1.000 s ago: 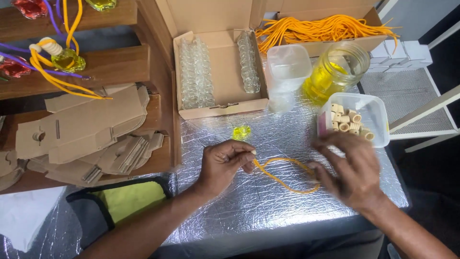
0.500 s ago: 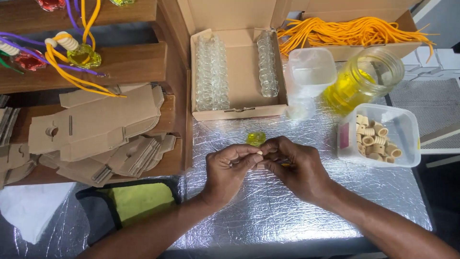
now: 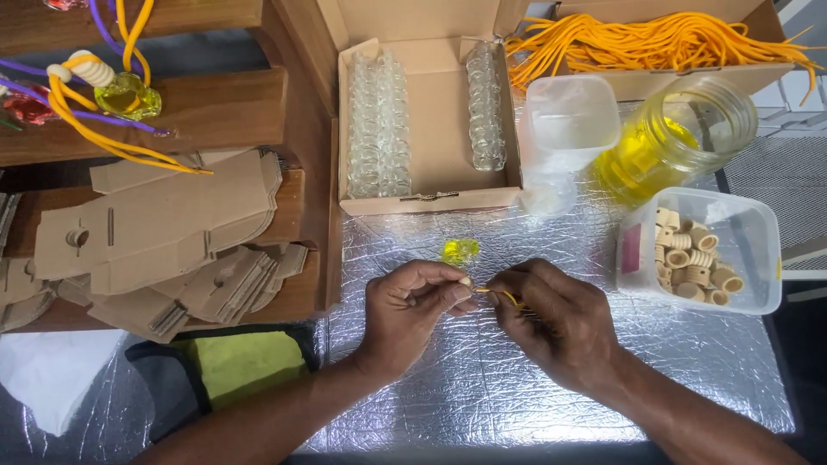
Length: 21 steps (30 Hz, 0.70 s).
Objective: Assembling small perfume bottles by threading cords through caps and folding cardboard packaging.
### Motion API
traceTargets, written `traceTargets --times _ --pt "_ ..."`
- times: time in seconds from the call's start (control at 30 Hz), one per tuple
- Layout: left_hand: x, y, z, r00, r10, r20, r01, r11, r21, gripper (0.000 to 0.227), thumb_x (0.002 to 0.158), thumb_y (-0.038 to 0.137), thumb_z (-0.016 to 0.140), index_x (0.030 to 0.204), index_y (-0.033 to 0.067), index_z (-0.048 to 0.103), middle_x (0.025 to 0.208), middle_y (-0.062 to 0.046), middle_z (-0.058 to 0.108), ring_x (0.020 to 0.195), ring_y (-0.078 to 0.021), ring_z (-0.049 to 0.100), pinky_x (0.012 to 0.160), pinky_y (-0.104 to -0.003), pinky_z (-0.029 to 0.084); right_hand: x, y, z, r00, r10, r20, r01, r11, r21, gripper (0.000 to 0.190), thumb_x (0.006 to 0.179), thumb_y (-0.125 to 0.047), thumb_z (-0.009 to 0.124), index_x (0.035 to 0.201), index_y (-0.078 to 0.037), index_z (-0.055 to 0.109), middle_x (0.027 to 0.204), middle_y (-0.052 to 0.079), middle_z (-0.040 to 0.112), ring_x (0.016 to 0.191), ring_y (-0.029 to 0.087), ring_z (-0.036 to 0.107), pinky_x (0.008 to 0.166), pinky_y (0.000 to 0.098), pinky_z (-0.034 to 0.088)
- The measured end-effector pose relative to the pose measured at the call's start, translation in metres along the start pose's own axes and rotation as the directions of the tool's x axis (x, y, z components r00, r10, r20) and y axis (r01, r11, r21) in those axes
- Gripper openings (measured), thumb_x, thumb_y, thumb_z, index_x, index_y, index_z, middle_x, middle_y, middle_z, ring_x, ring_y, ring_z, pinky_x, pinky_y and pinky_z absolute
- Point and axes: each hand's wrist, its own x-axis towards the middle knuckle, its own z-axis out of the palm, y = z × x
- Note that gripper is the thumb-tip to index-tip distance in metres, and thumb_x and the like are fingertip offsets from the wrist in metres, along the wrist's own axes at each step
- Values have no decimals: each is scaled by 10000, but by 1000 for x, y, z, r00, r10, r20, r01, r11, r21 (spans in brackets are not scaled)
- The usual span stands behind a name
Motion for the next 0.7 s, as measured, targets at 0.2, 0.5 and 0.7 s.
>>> traceTargets --times 0.2,0.5,0.7 --pt "-1 -4 1 999 -42 19 43 998 -55 177 901 -96 735 1062 -54 676 982 -230 742 843 -301 788 703 -354 722 -1 1 0 1000 -12 17 10 996 86 66 992 -49 587 970 5 619 876 125 639 703 200 674 547 273 574" --pt "-2 -5 0 999 -25 36 24 999 34 183 876 -95 757 1034 -53 675 898 -214 753 800 -278 802 691 -346 727 -2 2 1 998 29 62 -35 995 92 111 1009 -97 564 972 -15 628 874 116 649 706 199 667 542 293 553" --pt "-1 -5 1 998 -28 51 27 999 19 171 878 -88 761 1018 -43 676 885 -195 747 783 -260 791 692 -340 719 -2 2 1 977 190 97 -209 945 252 95 902 28 582 870 -52 623 794 74 652 659 171 623 531 283 486"
